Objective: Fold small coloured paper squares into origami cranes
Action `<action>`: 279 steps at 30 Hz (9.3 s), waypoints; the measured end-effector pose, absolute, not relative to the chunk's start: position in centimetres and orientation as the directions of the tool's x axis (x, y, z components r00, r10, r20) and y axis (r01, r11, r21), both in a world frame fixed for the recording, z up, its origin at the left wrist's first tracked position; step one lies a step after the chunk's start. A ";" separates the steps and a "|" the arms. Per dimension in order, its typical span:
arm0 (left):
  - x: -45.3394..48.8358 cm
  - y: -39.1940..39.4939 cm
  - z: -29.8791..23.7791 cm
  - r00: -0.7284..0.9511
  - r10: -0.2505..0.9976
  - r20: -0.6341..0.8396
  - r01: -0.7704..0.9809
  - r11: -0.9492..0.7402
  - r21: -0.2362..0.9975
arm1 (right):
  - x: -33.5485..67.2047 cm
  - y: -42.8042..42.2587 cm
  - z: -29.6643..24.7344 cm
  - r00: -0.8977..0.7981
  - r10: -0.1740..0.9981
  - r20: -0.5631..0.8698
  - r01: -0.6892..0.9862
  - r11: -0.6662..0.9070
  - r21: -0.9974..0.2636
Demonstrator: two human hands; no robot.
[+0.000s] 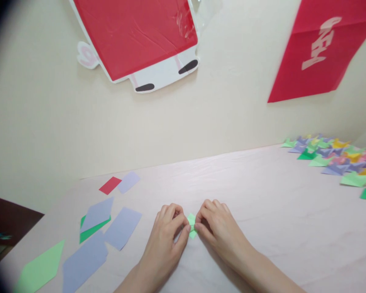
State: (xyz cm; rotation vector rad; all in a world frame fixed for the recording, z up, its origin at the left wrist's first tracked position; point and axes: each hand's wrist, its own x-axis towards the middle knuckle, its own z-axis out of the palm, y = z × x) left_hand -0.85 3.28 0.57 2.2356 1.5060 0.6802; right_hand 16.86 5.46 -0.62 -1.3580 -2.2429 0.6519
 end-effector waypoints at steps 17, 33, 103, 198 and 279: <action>-0.2 3.8 -0.3 0.316 0.935 0.162 0.872 -0.353 0.338 | 16.5 5.5 -0.6 -0.408 0.901 0.151 0.741 0.423 -0.522; 0.6 3.9 -0.8 0.311 0.934 0.174 0.926 -0.339 0.166 | 16.4 5.4 -0.4 -0.396 0.905 0.156 0.746 0.416 -0.519; -0.4 3.0 -0.2 0.227 0.965 0.133 0.799 -0.263 0.541 | 15.9 4.8 -0.8 -0.315 0.934 0.170 0.676 0.346 -0.650; -0.3 -0.2 -2.3 0.560 0.688 0.461 0.804 -0.585 -0.104 | 16.7 6.3 -0.4 -0.420 0.885 0.203 0.599 0.438 -0.670; -1.9 1.8 -0.7 0.352 0.875 0.331 0.806 -0.464 0.369 | 16.9 5.1 0.8 -0.531 0.831 0.164 0.559 0.489 -0.670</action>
